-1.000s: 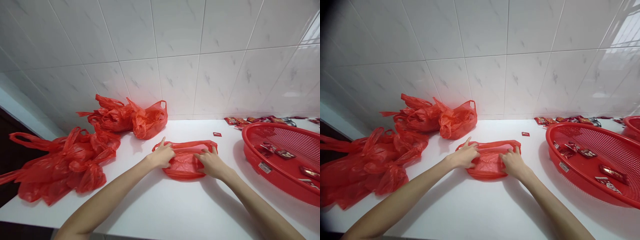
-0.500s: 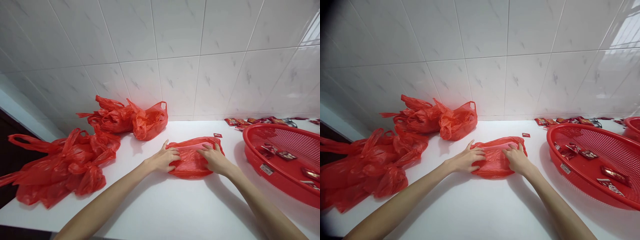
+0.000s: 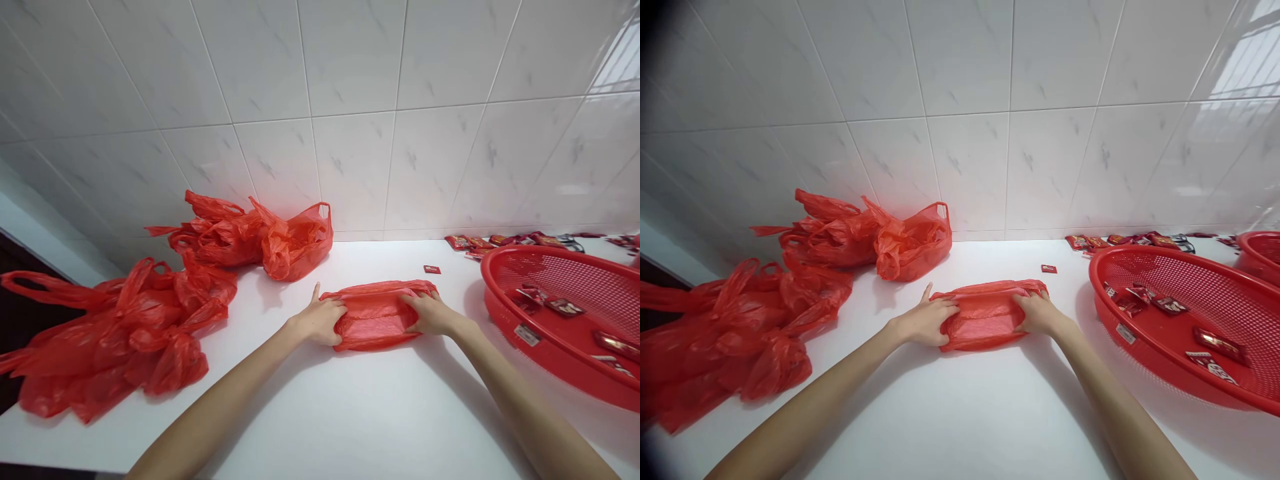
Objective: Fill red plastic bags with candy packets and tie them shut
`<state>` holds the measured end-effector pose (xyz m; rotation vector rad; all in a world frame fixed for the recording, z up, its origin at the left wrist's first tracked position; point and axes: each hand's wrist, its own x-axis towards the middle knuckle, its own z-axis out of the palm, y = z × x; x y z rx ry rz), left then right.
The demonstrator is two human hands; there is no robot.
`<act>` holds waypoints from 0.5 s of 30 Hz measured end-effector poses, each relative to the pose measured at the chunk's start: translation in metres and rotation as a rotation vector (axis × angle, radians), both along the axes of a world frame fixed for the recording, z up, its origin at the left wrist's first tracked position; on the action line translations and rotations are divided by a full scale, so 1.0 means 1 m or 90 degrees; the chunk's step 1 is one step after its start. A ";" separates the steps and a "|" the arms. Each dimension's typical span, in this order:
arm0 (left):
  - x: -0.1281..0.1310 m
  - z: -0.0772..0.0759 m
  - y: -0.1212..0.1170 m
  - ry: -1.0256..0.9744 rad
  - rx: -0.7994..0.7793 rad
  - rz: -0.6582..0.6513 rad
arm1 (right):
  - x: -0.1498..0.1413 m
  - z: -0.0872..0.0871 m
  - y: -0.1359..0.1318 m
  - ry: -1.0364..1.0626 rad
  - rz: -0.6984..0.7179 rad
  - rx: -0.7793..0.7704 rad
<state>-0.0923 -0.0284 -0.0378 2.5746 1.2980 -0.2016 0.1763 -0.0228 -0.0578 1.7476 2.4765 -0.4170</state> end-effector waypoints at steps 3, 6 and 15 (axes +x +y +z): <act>0.000 -0.007 0.000 -0.016 0.003 0.006 | -0.001 0.001 -0.001 0.020 0.008 0.014; 0.000 -0.017 0.003 -0.049 0.020 0.024 | -0.003 0.014 -0.010 0.072 0.026 0.073; -0.002 -0.012 -0.008 -0.299 0.001 0.023 | 0.116 0.096 -0.030 0.318 -0.158 0.300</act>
